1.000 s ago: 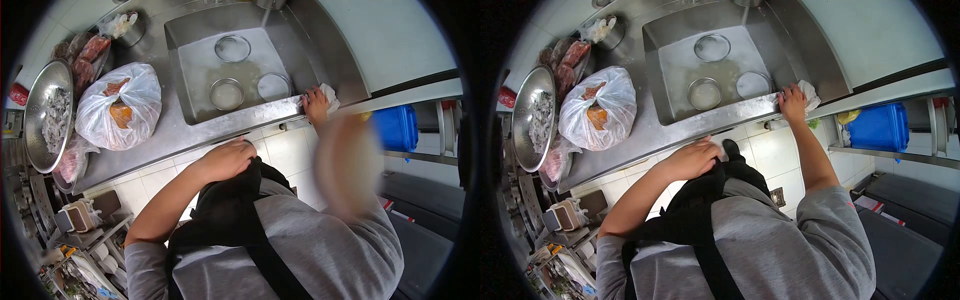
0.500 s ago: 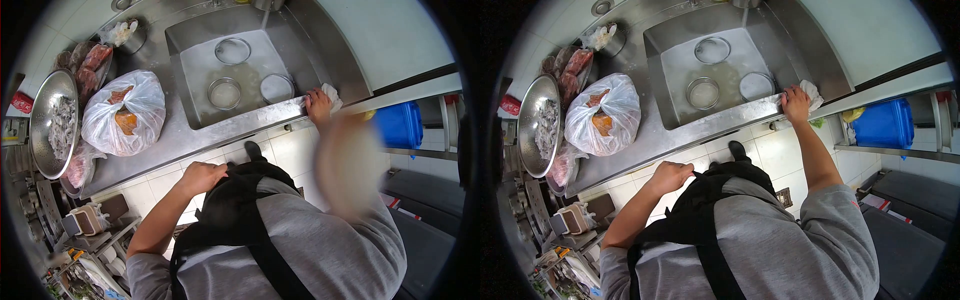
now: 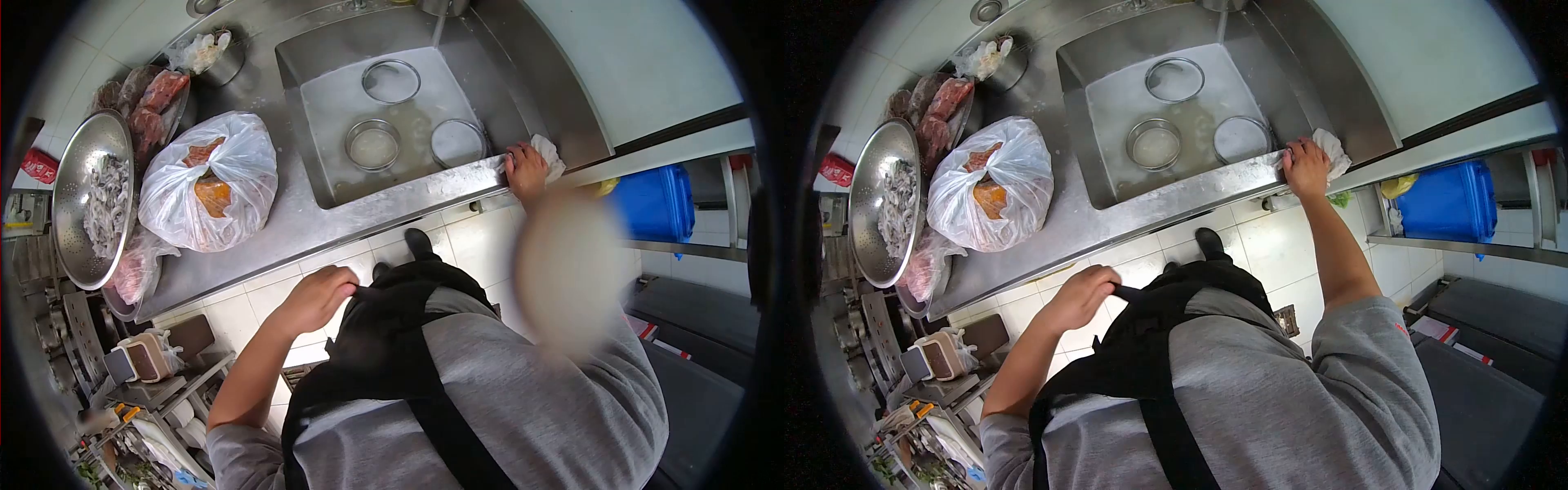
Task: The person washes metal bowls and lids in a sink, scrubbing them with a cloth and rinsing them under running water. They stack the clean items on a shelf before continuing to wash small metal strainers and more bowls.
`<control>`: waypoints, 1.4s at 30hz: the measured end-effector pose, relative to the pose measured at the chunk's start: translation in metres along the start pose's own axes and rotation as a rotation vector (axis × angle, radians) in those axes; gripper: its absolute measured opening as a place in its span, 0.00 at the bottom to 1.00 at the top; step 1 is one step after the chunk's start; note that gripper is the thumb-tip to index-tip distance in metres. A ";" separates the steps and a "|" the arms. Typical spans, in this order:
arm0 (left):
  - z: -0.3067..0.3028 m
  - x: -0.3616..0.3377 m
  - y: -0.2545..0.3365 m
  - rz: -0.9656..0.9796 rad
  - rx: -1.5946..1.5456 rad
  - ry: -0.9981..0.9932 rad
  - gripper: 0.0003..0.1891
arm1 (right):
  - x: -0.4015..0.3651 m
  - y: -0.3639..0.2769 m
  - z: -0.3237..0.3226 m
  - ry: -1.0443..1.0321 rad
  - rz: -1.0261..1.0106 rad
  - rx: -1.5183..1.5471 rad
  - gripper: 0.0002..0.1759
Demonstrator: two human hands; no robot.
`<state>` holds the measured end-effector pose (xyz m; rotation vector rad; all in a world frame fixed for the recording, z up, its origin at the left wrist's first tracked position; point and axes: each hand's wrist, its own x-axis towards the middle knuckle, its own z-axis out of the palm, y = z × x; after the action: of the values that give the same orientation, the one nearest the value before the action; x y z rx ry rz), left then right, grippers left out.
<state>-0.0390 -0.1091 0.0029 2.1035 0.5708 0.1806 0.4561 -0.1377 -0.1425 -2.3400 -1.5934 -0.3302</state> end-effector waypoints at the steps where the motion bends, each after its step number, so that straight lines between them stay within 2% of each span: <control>1: -0.007 -0.007 0.005 -0.003 0.004 -0.001 0.08 | 0.000 -0.001 0.000 0.002 0.002 0.001 0.15; 4: -0.026 -0.032 0.025 -0.164 -0.101 -0.203 0.10 | 0.000 -0.002 -0.001 0.000 0.010 -0.003 0.15; 7: -0.038 -0.049 0.045 -0.173 -0.244 -0.338 0.03 | 0.000 -0.002 -0.002 -0.007 0.009 0.001 0.16; 12: -0.031 -0.069 0.047 -0.180 -0.373 -0.266 0.08 | 0.000 -0.002 0.001 -0.005 0.028 -0.010 0.16; 17: -0.032 -0.080 0.060 -0.148 -0.337 -0.222 0.11 | 0.000 0.004 0.008 -0.019 0.022 -0.036 0.15; 19: -0.032 -0.084 0.064 -0.161 -0.339 -0.225 0.11 | -0.001 0.023 0.029 0.005 -0.002 -0.009 0.15; 21: -0.032 -0.082 0.072 -0.148 -0.114 -0.190 0.09 | -0.002 0.051 0.066 0.045 -0.221 -0.110 0.15; 25: -0.030 -0.079 0.076 -0.286 0.143 -0.267 0.11 | 0.000 -0.001 0.004 0.000 0.023 -0.031 0.15; 28: -0.026 -0.073 0.088 -0.335 0.289 -0.188 0.15 | 0.001 -0.003 0.001 -0.027 0.040 -0.027 0.15; 31: -0.021 -0.072 0.084 -0.272 0.431 -0.125 0.15 | 0.000 -0.005 -0.003 -0.034 0.046 -0.007 0.15; 33: -0.021 -0.069 0.081 -0.219 0.676 -0.188 0.12 | 0.001 -0.004 -0.003 -0.031 0.043 -0.005 0.15; 34: -0.020 -0.069 0.078 -0.219 0.679 -0.188 0.12 | 0.001 -0.004 -0.003 -0.034 0.039 -0.005 0.15; 36: -0.019 -0.068 0.070 -0.128 0.784 -0.109 0.20 | 0.000 -0.006 -0.003 -0.021 0.050 -0.002 0.15; 40: -0.014 -0.063 0.062 -0.104 0.904 -0.078 0.20 | 0.000 -0.008 -0.009 -0.027 0.072 0.006 0.15; 42: -0.013 -0.060 0.059 -0.162 0.935 -0.107 0.19 | 0.001 -0.010 -0.011 -0.028 0.079 0.010 0.15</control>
<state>-0.0770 -0.1552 0.0642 2.9118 0.8626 -0.3636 0.4470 -0.1377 -0.1313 -2.4025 -1.5071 -0.2724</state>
